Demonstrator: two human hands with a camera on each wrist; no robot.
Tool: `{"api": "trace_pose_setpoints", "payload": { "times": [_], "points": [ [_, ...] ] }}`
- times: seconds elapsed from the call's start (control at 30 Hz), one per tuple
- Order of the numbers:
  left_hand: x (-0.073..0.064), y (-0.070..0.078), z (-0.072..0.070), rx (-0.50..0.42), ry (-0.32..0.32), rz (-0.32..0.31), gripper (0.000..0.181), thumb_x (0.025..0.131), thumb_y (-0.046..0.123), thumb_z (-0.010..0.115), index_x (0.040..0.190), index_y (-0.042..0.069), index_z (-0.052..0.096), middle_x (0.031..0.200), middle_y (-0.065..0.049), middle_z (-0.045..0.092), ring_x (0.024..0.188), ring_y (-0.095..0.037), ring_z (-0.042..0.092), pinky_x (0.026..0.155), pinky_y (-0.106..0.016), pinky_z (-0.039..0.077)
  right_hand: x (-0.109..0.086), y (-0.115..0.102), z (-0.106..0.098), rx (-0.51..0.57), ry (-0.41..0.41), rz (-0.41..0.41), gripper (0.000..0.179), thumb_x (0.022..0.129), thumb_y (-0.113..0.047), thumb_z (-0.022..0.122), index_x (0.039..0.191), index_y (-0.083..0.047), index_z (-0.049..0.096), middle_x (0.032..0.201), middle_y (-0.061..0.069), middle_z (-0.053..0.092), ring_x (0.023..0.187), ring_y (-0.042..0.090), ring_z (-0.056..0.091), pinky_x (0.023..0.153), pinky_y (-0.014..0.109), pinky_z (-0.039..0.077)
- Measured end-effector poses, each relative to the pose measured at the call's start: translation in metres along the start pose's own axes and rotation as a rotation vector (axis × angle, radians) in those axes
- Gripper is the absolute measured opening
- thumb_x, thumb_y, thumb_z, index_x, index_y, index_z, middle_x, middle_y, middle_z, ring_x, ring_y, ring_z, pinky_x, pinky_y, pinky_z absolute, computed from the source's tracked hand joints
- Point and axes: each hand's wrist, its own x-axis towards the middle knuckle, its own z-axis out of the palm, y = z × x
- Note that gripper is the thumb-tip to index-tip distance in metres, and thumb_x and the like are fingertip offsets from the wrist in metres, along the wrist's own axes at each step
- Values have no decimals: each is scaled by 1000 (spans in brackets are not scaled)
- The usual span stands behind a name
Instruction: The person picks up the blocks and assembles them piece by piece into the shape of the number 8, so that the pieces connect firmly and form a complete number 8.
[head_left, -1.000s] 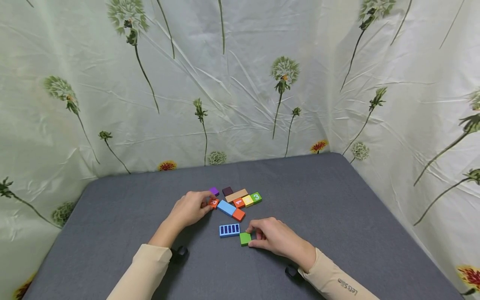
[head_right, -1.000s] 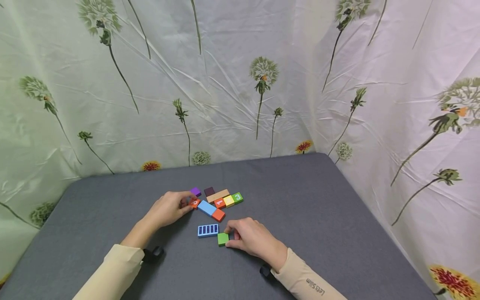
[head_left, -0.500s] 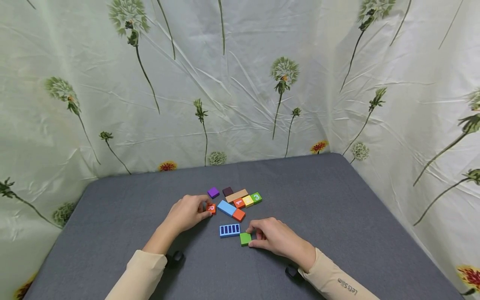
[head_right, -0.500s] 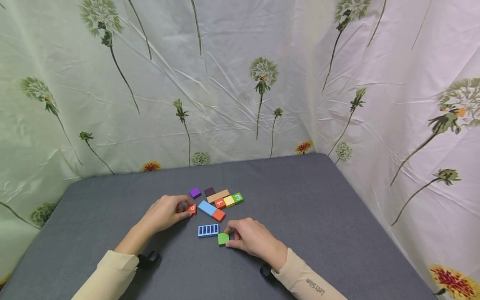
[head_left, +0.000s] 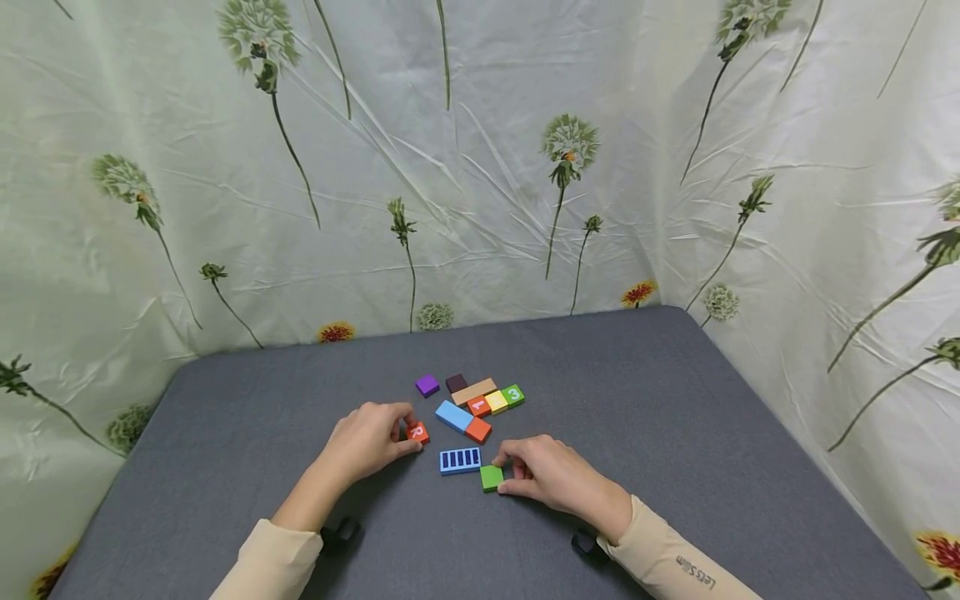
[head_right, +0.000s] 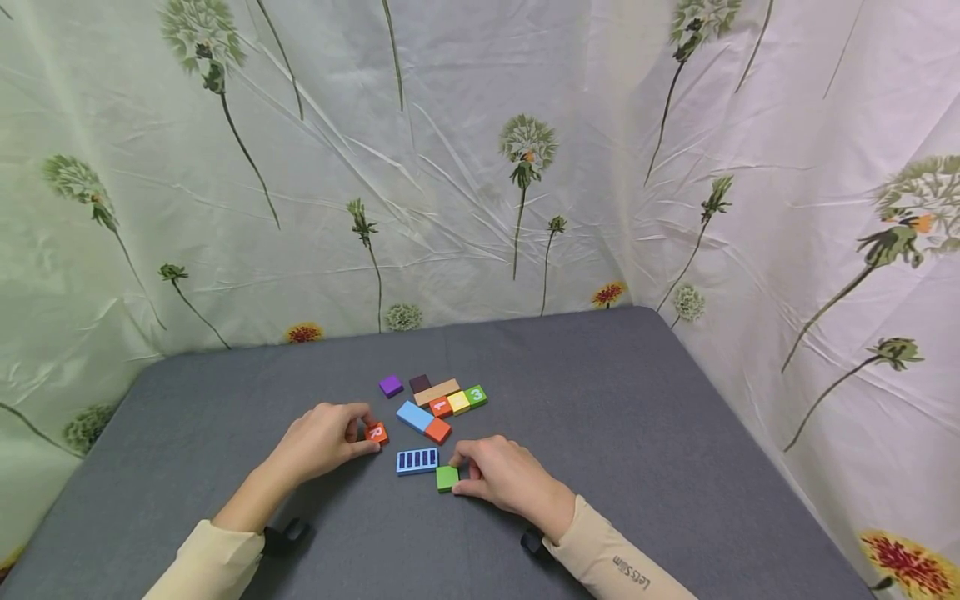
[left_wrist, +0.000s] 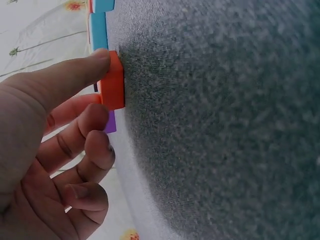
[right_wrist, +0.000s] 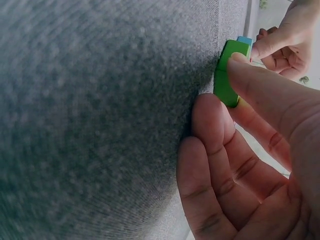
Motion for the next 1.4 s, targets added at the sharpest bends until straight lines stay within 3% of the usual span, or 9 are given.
{"api": "trace_pose_setpoints", "payload": {
  "times": [0.17,0.37,0.8,1.0,1.4],
  "points": [
    [-3,-2,-3,-21,-21,2,33,85,35,93,110,22,77,68,8,54,60,-9,47,55,-29,32,0,-1,0,6,-4,5,20,92,-22,87,106,-15,76,71,-13,54,61,-4,44,56,20,37],
    [-4,-7,-6,-57,-88,19,43,89,22,90,130,25,77,71,9,56,63,-9,49,57,-29,35,1,-1,0,6,-17,13,20,92,-23,87,106,-15,76,71,-13,54,62,-4,45,57,20,37],
    [-10,-11,-2,-69,-72,49,24,89,27,90,107,24,74,71,9,55,63,-8,47,57,-28,35,0,-1,0,17,-15,11,20,93,-22,86,108,-14,77,71,-13,54,62,-4,44,56,20,36],
    [-22,-15,-1,-102,-41,126,22,88,27,90,101,24,73,72,13,58,63,-2,48,59,-25,40,0,-1,0,21,-17,13,20,93,-21,86,109,-14,77,71,-13,54,62,-3,44,56,20,36],
    [-45,-4,7,-159,-8,154,21,85,25,93,97,24,76,77,12,60,66,2,49,61,-22,43,-2,2,0,33,-9,8,19,93,-21,86,109,-14,77,71,-12,54,61,-3,44,56,20,37]
  ]
}}
